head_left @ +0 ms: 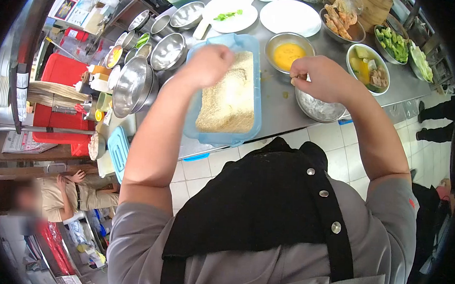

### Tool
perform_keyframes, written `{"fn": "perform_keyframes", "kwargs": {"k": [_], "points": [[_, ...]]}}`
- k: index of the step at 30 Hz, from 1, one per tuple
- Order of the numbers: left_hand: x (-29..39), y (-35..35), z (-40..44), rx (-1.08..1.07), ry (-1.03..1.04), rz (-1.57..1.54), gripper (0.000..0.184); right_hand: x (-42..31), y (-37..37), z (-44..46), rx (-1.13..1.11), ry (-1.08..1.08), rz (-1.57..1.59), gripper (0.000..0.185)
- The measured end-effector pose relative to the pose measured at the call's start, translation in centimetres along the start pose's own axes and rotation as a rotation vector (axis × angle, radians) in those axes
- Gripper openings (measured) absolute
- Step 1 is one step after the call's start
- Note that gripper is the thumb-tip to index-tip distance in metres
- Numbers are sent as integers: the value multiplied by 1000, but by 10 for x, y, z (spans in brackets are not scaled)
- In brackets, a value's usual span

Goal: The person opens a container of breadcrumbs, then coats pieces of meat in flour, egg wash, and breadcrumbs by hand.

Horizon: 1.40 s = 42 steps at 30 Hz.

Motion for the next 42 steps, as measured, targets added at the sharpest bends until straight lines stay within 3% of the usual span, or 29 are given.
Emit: {"fn": "perform_keyframes", "kwargs": {"k": [2,9,13,17,20,23,24,27,30,33,36,42], "points": [[-22,65,19,-102,39,92,39,5,4,-1,-51,15,11,17],[-27,12,23,39,-21,25,40,12,-8,-8,-32,28,64,18],[-28,47,23,-2,-19,108,41,13,-6,-5,-37,-16,55,17],[-8,35,9,16,-75,75,40,13,-8,-6,-40,-35,68,16],[-6,71,16,18,45,106,38,15,-5,-3,-41,-47,100,16],[-4,60,27,86,51,136,38,13,-4,-2,-44,-62,90,16],[7,50,17,-38,-62,149,38,13,-4,-3,-48,-65,84,16],[14,48,-5,163,-37,337,46,16,-8,-6,-43,-61,107,16],[12,51,0,181,-139,427,61,16,-11,-11,-45,-50,91,16],[13,53,4,235,-139,540,50,20,-9,-17,-46,-49,121,16],[4,46,7,234,-134,547,41,26,-12,-22,-28,-60,116,15],[-12,-5,-11,313,3,199,39,33,-15,-29,-6,-51,153,15]]}}
Point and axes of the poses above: each hand's wrist, its own z-axis towards the middle knuckle, its own y-axis out of the palm, x = y × z, the point moved 7 cm from there along z, towards the middle knuckle, and after that the axes turned 4 degrees about -y, right-handed, at the moved point
